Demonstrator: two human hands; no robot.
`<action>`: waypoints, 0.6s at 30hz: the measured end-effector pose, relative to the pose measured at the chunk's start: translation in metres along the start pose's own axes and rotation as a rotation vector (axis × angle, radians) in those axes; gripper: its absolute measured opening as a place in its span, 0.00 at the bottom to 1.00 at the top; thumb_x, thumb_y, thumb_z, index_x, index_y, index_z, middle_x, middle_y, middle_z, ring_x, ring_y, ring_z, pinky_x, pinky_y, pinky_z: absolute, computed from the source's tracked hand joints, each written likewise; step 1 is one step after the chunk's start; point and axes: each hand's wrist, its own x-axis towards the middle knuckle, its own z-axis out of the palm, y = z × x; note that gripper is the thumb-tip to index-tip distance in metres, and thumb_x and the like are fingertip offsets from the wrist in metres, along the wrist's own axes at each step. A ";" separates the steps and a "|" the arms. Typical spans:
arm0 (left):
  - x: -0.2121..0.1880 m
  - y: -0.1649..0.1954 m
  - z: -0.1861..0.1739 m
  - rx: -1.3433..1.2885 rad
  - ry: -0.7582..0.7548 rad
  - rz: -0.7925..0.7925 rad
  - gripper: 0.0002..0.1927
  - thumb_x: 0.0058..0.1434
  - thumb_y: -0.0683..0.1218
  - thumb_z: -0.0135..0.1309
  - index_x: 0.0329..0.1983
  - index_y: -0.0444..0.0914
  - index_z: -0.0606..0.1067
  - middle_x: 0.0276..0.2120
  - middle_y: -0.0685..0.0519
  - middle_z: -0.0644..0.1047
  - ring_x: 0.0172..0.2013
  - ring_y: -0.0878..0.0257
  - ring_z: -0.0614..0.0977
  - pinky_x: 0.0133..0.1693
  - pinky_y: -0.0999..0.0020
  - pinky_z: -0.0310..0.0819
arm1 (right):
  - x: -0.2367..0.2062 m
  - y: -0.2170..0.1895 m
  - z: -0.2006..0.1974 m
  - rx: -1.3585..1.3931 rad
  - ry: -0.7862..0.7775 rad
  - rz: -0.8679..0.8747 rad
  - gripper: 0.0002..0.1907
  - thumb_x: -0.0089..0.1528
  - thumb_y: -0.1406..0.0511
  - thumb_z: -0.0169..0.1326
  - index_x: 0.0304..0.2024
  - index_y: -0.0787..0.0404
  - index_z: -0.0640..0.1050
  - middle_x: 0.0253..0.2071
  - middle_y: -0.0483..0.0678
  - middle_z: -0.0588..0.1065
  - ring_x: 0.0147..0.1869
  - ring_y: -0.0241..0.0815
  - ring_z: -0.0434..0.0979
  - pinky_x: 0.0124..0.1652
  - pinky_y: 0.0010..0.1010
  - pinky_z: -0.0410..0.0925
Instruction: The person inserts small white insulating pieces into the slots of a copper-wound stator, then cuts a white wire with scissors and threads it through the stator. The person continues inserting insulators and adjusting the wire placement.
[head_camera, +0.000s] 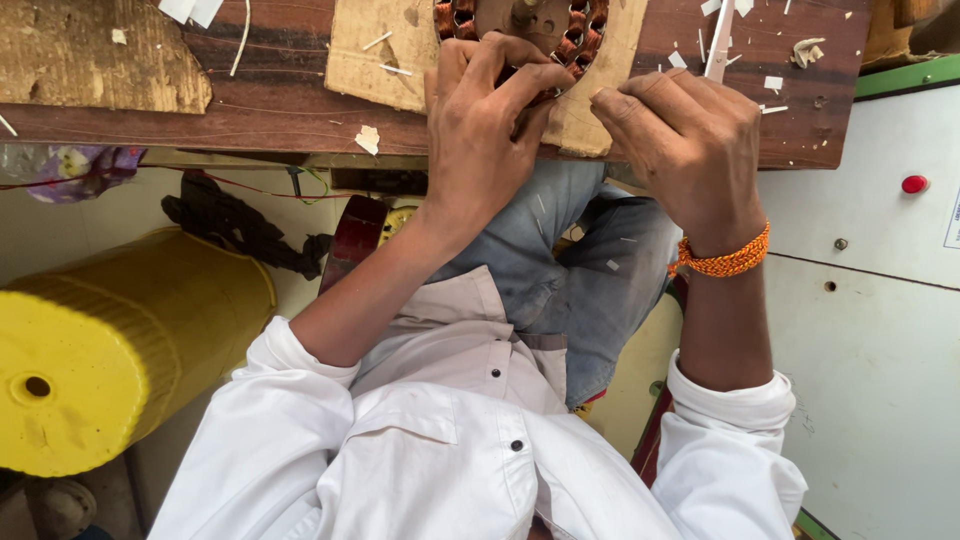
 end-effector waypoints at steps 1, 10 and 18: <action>0.001 0.001 -0.001 0.008 -0.003 0.004 0.15 0.59 0.42 0.68 0.47 0.49 0.81 0.48 0.63 0.74 0.51 0.60 0.72 0.53 0.59 0.64 | -0.001 0.000 0.000 -0.002 0.016 -0.009 0.09 0.61 0.72 0.66 0.44 0.63 0.83 0.38 0.46 0.78 0.40 0.40 0.79 0.36 0.30 0.71; 0.011 0.002 -0.002 0.087 -0.071 0.037 0.09 0.59 0.44 0.69 0.41 0.50 0.82 0.44 0.62 0.74 0.49 0.61 0.73 0.48 0.58 0.62 | -0.018 0.008 0.010 0.063 0.002 0.066 0.07 0.65 0.71 0.67 0.45 0.61 0.83 0.39 0.44 0.79 0.41 0.39 0.80 0.39 0.31 0.71; 0.008 0.000 0.002 0.047 -0.018 0.037 0.08 0.59 0.45 0.69 0.40 0.50 0.83 0.42 0.64 0.74 0.49 0.60 0.72 0.51 0.59 0.64 | -0.022 0.014 0.010 0.199 0.077 0.086 0.08 0.65 0.69 0.67 0.45 0.65 0.82 0.46 0.50 0.80 0.48 0.44 0.79 0.43 0.32 0.74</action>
